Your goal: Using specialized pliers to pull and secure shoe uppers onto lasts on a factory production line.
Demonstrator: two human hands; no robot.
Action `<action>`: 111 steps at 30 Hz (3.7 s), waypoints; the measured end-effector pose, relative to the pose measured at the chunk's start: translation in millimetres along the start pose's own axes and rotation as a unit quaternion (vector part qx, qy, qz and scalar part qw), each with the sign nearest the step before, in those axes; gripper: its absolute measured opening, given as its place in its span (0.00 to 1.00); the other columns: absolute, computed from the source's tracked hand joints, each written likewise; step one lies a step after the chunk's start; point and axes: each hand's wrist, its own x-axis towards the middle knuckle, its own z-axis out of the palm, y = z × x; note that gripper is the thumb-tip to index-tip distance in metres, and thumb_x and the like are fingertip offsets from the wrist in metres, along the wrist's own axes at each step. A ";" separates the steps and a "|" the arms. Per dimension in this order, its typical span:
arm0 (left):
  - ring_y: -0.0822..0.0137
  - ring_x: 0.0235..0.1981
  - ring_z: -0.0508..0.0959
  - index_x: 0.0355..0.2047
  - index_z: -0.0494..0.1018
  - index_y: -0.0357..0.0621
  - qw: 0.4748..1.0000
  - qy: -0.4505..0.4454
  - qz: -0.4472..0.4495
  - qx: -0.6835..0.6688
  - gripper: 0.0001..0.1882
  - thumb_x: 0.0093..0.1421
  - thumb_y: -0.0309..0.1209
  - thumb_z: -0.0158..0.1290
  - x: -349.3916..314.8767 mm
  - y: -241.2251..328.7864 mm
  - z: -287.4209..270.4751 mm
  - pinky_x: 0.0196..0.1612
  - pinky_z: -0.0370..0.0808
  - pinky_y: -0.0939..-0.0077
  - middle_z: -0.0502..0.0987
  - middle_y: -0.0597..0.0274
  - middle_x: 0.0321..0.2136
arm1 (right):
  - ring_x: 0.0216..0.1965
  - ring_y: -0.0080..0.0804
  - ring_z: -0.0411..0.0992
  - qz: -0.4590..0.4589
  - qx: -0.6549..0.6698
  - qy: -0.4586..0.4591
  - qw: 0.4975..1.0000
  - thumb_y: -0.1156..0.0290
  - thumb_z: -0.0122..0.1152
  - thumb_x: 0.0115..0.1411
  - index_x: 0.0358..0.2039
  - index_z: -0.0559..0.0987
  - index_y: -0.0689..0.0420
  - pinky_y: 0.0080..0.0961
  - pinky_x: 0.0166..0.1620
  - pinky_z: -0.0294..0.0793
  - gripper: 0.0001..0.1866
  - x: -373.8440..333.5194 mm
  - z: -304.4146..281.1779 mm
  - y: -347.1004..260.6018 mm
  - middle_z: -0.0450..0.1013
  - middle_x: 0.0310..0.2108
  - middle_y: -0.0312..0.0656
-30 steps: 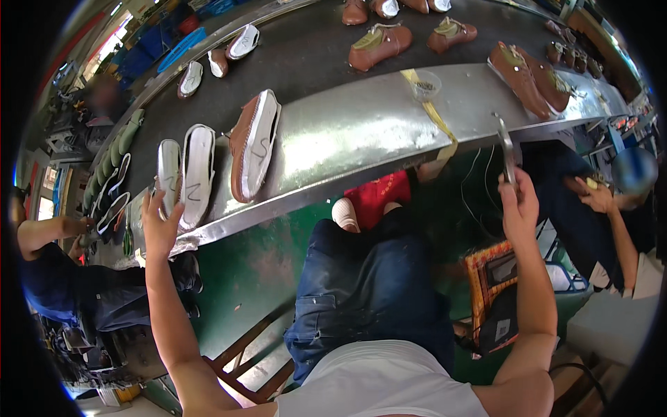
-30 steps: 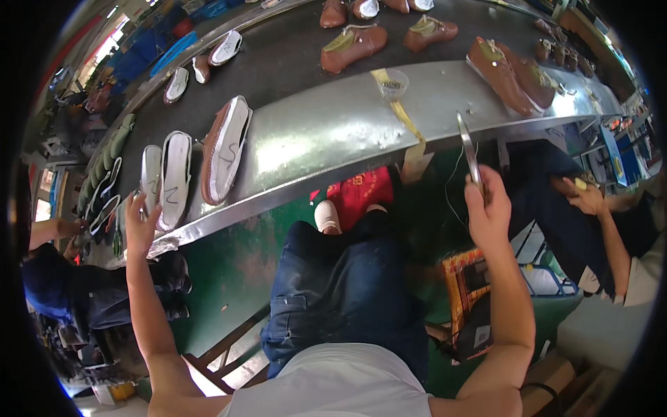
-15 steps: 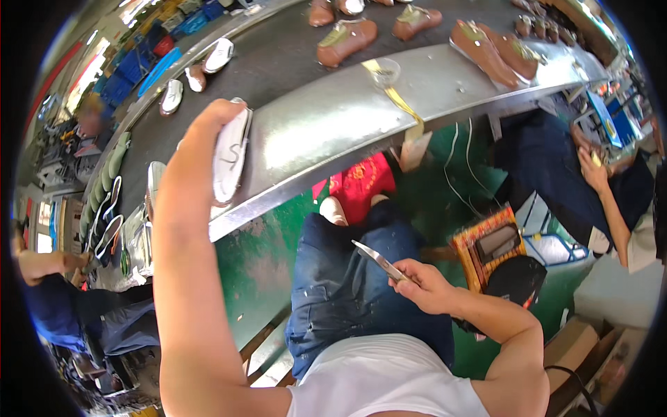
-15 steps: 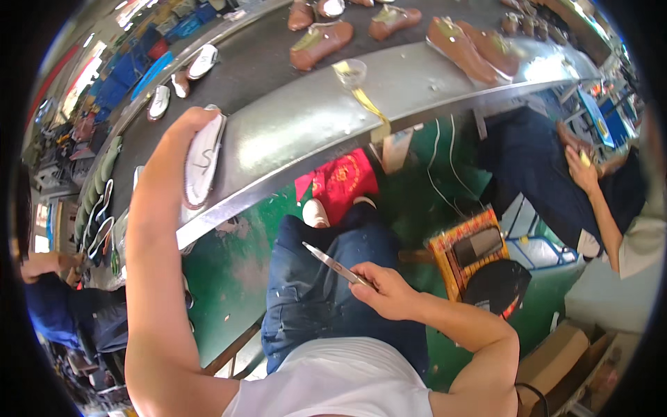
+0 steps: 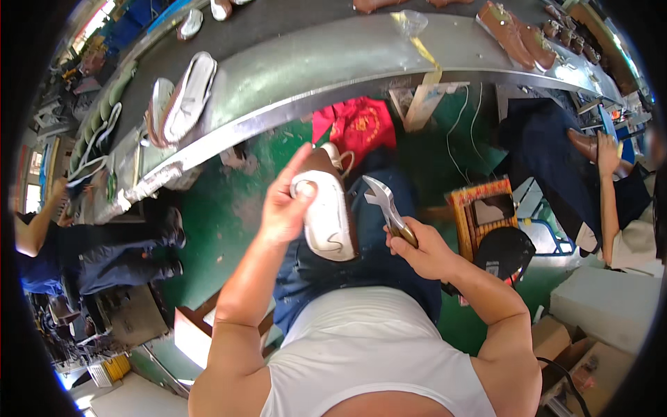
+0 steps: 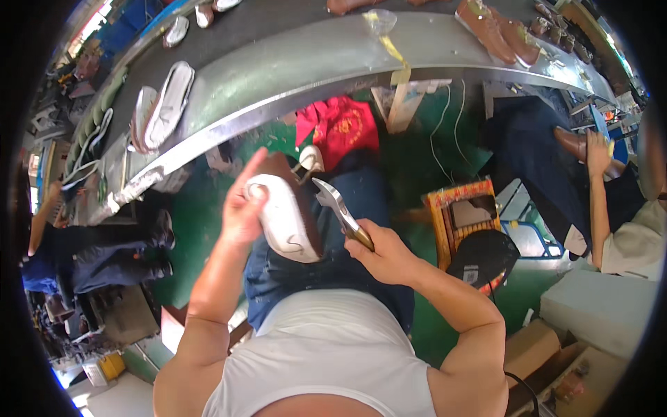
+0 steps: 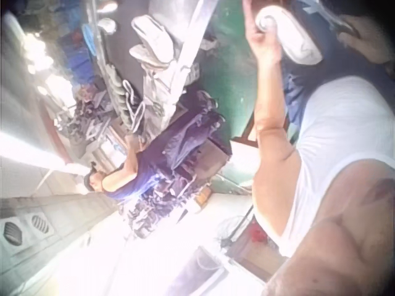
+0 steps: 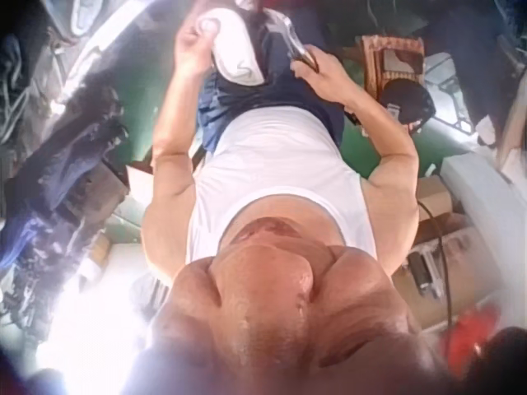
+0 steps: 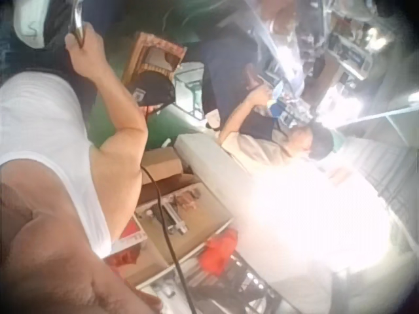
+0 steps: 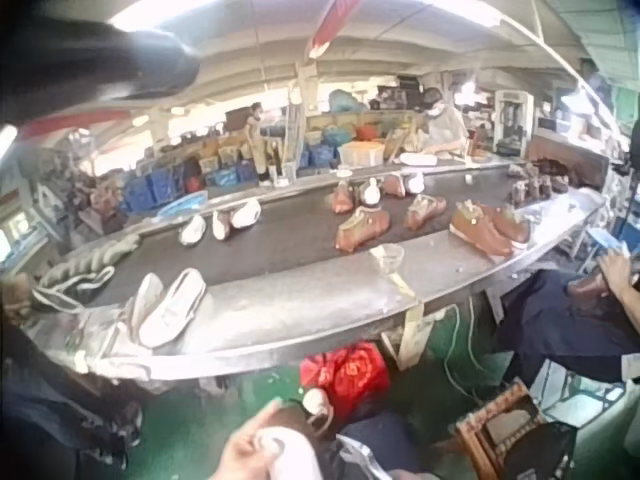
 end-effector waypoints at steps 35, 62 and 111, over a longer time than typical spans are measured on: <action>0.59 0.61 0.66 0.67 0.53 0.42 0.965 -0.005 -0.043 0.259 0.29 0.71 0.43 0.42 -24.4 -74.7 -5.1 0.63 0.60 0.70 0.68 0.50 0.58 | 0.35 0.29 0.75 0.261 0.182 -0.186 0.930 0.65 0.54 0.68 0.48 0.72 0.62 0.28 0.35 0.79 0.15 42.3 8.8 -21.0 0.73 0.38 0.40; 0.59 0.65 0.63 0.65 0.58 0.32 0.993 0.043 -0.051 0.097 0.33 0.65 0.35 0.55 -67.0 -48.6 22.9 0.65 0.59 0.68 0.63 0.48 0.64 | 0.32 0.36 0.75 -0.102 -0.120 0.048 0.986 0.69 0.58 0.63 0.46 0.71 0.63 0.31 0.39 0.73 0.15 -8.0 8.3 3.8 0.74 0.31 0.44; 0.36 0.57 0.69 0.63 0.52 0.29 0.726 -0.081 0.430 0.530 0.29 0.64 0.21 0.47 -31.6 -79.2 -3.1 0.65 0.62 0.50 0.66 0.31 0.57 | 0.42 0.43 0.76 -0.170 0.010 0.148 0.974 0.57 0.55 0.67 0.50 0.71 0.62 0.34 0.48 0.73 0.21 30.8 37.4 3.8 0.76 0.40 0.50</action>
